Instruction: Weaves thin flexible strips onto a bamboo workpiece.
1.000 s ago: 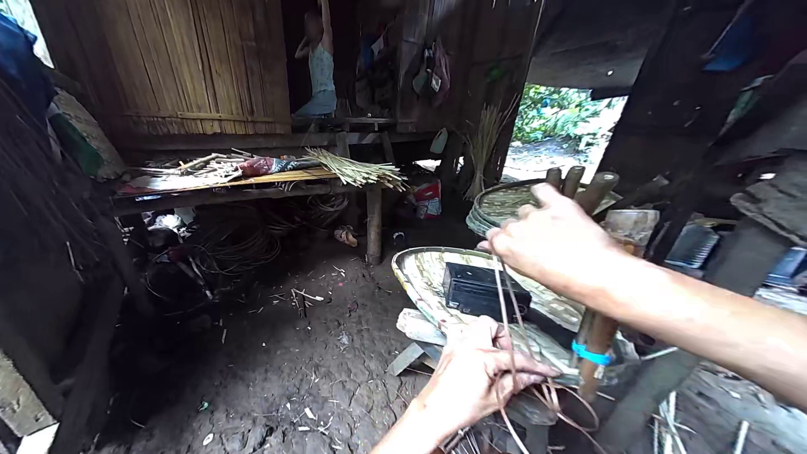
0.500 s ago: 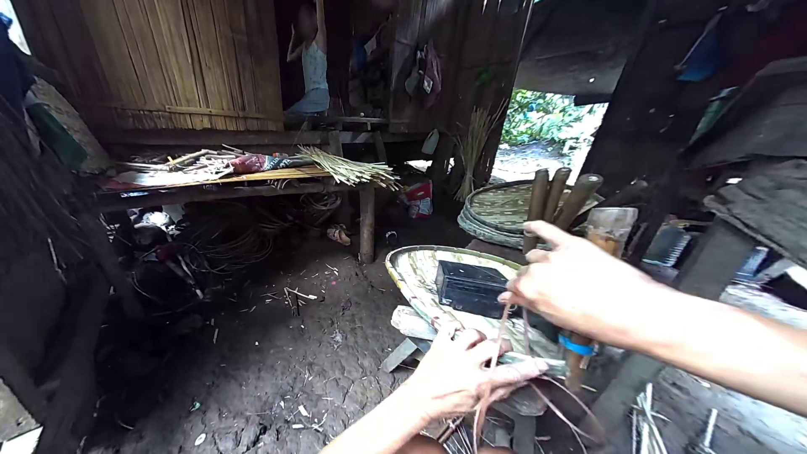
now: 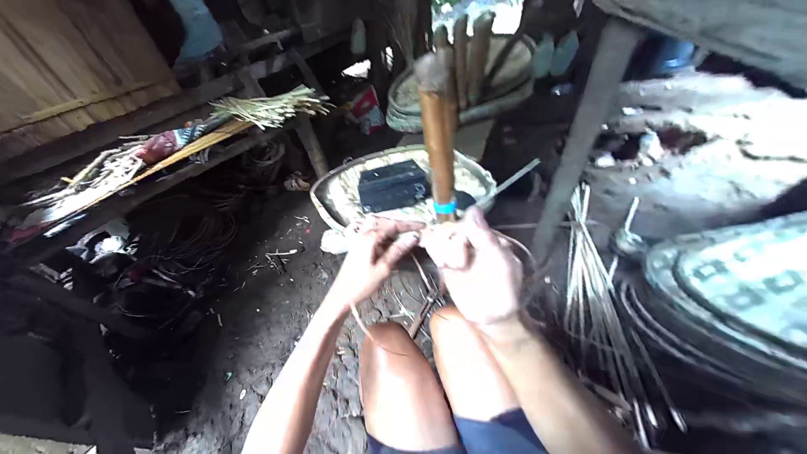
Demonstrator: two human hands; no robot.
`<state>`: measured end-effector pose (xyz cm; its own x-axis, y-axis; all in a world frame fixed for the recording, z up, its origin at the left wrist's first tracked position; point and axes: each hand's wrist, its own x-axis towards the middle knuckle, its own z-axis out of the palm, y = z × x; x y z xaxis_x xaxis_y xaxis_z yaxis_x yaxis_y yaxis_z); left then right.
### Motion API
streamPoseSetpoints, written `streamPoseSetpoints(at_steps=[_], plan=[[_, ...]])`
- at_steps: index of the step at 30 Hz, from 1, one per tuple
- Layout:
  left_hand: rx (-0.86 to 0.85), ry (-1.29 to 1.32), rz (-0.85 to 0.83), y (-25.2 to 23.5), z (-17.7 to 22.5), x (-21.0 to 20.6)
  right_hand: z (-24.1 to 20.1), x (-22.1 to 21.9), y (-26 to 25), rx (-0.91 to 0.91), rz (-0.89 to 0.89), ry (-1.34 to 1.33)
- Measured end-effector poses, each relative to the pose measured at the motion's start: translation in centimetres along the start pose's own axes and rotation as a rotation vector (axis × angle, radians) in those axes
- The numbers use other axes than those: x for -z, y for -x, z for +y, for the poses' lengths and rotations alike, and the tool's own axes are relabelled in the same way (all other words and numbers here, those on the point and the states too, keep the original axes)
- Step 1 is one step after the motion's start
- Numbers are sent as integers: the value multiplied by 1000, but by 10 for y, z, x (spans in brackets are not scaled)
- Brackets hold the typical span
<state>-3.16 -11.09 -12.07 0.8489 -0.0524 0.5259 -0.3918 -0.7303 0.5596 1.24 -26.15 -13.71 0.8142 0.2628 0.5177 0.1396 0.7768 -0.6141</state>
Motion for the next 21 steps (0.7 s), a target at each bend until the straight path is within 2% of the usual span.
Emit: streamPoseSetpoints(at_steps=[4, 6, 10, 15, 18, 19, 21], plan=[[-56, -23, 75, 4, -1, -7, 6, -24, 23, 15, 172, 198], [-141, -14, 132, 3, -10, -12, 11, -35, 31, 38, 161, 260], [-181, 22, 134, 10, -15, -8, 22, -28, 34, 198, 6, 352], [-66, -132, -121, 3, -8, 15, 39, 8, 33, 408, -231, 476], [-60, -182, -140, -2, -3, 16, 62, 16, 24, 567, -290, 562], [-41, -180, -130, -2, -1, 15, 66, 18, 21, 594, -311, 559], [-4, -154, -133, -4, 0, 16, 57, 24, 19, 515, -393, 481]])
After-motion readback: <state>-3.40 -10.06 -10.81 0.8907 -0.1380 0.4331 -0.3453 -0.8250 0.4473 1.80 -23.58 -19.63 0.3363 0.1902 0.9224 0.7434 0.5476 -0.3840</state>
